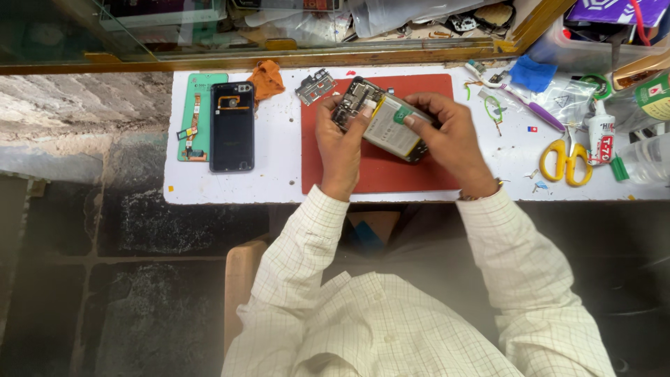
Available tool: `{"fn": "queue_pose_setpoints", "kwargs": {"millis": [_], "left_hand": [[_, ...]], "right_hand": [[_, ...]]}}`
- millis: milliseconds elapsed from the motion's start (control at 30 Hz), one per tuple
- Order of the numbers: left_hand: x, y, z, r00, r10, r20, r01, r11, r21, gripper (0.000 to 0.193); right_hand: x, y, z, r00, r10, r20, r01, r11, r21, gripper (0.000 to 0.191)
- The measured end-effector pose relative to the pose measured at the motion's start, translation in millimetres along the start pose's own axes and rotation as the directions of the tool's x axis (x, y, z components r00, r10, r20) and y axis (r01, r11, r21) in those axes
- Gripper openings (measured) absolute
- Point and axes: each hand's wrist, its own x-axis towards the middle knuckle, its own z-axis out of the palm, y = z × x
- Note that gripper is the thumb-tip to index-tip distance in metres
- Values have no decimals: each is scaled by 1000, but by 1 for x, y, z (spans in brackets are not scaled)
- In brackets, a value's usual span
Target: The person repairs a smartphone at a workbench. They lift the phone's internal assembly, manipulate the battery and small components by hand, unscrew and re-tighten screws with a screwdriver, wipe parts with a blue cloth, brush the internals with a toothbrush, and press the display assembly back onto the frame.
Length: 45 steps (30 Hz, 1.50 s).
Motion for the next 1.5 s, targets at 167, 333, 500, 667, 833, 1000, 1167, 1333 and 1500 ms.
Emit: {"fn": "queue_pose_setpoints", "kwargs": {"millis": [167,333,500,667,833,1000,1167,1333,1500], "left_hand": [[5,14,-11,995,-26,94,8,982,191,28],[12,24,-9,984,-20,179,-58,904,423,25],[16,31,-12,972,-176,157,81,874,479,26],[16,34,-13,958,42,282,-212,769,603,19],[15,41,-17,895,152,419,-415,627,660,18],[23,39,-27,883,40,468,-400,586,704,19],[28,20,-34,883,-200,425,58,944,324,44],[25,11,-40,874,-202,442,135,975,178,45],[25,11,-39,867,-231,442,206,973,105,45]], "right_hand": [[8,-4,-18,993,45,111,-31,991,-127,28],[9,-10,-15,988,75,133,-41,970,-241,28],[13,-11,-13,985,84,149,-44,966,-256,29],[20,-11,-12,980,123,158,-73,954,-291,29],[20,-11,-13,976,138,169,-79,946,-315,30],[20,-9,-15,975,118,187,-60,956,-287,29],[21,-10,-15,973,143,183,-109,977,-184,29],[12,-24,-6,966,-204,157,256,819,-513,24],[12,-32,16,825,-493,275,545,570,-615,19]]}}
